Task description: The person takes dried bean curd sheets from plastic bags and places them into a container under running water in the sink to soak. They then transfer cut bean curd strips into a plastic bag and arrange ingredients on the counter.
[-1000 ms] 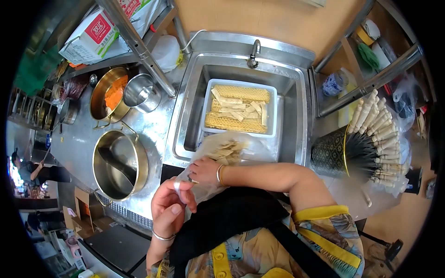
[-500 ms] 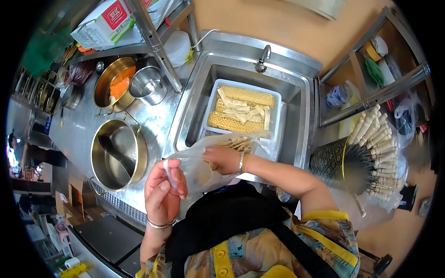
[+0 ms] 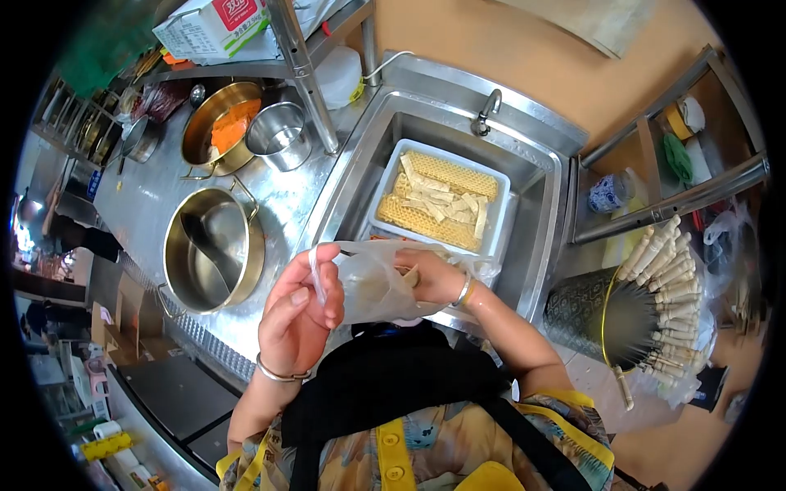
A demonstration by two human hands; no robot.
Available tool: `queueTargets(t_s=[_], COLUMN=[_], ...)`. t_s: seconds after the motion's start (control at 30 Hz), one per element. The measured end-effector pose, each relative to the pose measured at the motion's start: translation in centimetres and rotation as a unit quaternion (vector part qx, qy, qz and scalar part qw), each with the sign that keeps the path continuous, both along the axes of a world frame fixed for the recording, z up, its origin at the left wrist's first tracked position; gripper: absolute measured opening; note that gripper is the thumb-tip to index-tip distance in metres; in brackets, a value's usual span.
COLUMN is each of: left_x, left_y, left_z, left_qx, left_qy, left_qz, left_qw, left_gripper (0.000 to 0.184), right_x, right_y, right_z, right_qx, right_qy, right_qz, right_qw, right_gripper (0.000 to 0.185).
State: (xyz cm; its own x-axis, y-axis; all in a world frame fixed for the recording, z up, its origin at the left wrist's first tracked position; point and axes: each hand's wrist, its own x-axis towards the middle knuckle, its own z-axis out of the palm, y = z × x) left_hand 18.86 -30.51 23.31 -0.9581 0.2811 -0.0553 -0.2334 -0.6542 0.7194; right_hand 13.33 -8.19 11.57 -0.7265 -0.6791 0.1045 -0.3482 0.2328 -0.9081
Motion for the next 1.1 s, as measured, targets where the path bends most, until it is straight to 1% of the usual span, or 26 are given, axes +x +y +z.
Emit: queueTargets(t_s=[0.07, 0.13, 0.27, 0.33, 0.47, 0.5, 0.53, 0.57, 0.63, 0.67, 0.73, 0.77, 0.8, 0.87, 0.93, 0.97, 1.0, 1.07, 1.1], left_x=[0.1, 0.1, 0.2, 0.1, -0.3, -0.3, -0.4, -0.5, -0.7, -0.5, -0.3, -0.2, -0.1, 0.0, -0.2, -0.3, -0.4, -0.4, -0.3], left_y=[-0.1, -0.1, -0.2, -0.1, 0.1, -0.2, -0.2, 0.0, 0.5, 0.8, 1.6, 1.9, 1.9, 2.0, 2.1, 2.2, 2.4, 2.9, 3.2], left_z=[0.1, 0.3, 0.5, 0.7, 0.7, 0.5, 0.4, 0.2, -0.1, -0.2, -0.3, -0.2, 0.0, 0.5, 0.7, 0.6, 0.5, 0.5, 0.6], left_qx=[-0.002, 0.030, 0.049, 0.046, 0.032, 0.045, 0.058, 0.057, -0.082, -0.083, -0.109, -0.101, -0.103, -0.150, -0.155, -0.165, -0.175, -0.178, -0.181], left_qy=[-0.003, 0.000, -0.004, -0.022, -0.014, -0.019, -0.026, -0.026, -0.083, -0.083, -0.076, -0.076, -0.072, -0.070, -0.083, -0.094, -0.104, -0.105, -0.111], left_qz=[-0.001, -0.011, -0.003, 0.001, -0.010, -0.005, -0.001, -0.004, 0.038, 0.037, -0.018, -0.035, -0.037, -0.061, -0.069, -0.072, -0.078, -0.100, -0.117], left_qw=[1.000, 0.999, 0.999, 0.999, 0.999, 0.999, 0.998, 0.998, 0.992, 0.992, 0.991, 0.991, 0.991, 0.984, 0.982, 0.979, 0.976, 0.973, 0.970], left_gripper=[0.056, 0.056, 0.056, 0.056, 0.057, 0.054, 0.053, 0.053, 0.057, 0.057, 0.067, 0.075, 0.075, 0.076, 0.077, 0.077, 0.078, 0.078, 0.078], right_x=[0.1, 0.2, 0.3, 0.4, 0.2, 0.3, 0.4, 0.5, 0.9, 1.0, 1.0, 0.7, 0.3, -0.2, -0.2, -0.3, -0.4, -0.7, -0.9], right_y=[0.4, 1.2, 1.8, 1.5, 2.6, 3.2, 3.7, 3.9, 4.2, 4.1, 3.7, 4.0, 4.5, 5.8, 7.2, 7.6, 8.1, 9.4, 9.3], right_z=[0.4, 1.8, 2.5, 2.1, 2.6, 3.3, 3.6, 3.6, 3.4, 3.3, 3.0, 2.6, 1.8, 0.7, -0.2, -1.2, -2.9, -5.9, -5.6], right_qx=[0.004, 0.002, 0.015, -0.027, -0.013, -0.025, -0.037, -0.039, -0.129, -0.130, -0.171, -0.173, -0.187, -0.201, -0.258, -0.285, -0.286, -0.419, -0.457], right_qy=[0.017, -0.057, -0.084, 0.055, 0.046, -0.083, -0.212, -0.212, -0.243, -0.243, -0.227, -0.223, -0.212, -0.197, -0.265, -0.228, -0.225, -0.318, -0.363], right_qz=[-0.006, -0.063, -0.056, -0.043, -0.044, -0.065, -0.086, -0.088, -0.089, -0.089, -0.078, -0.080, -0.077, -0.074, -0.117, -0.136, -0.139, -0.225, -0.271], right_qw=[1.000, 0.996, 0.995, 0.997, 0.998, 0.994, 0.973, 0.973, 0.957, 0.957, 0.956, 0.956, 0.956, 0.957, 0.922, 0.921, 0.921, 0.820, 0.766], right_gripper=[0.047, 0.045, 0.041, 0.039, 0.041, 0.041, 0.042, 0.042, 0.044, 0.044, 0.046, 0.046, 0.047, 0.049, 0.049, 0.049, 0.049, 0.047, 0.043])
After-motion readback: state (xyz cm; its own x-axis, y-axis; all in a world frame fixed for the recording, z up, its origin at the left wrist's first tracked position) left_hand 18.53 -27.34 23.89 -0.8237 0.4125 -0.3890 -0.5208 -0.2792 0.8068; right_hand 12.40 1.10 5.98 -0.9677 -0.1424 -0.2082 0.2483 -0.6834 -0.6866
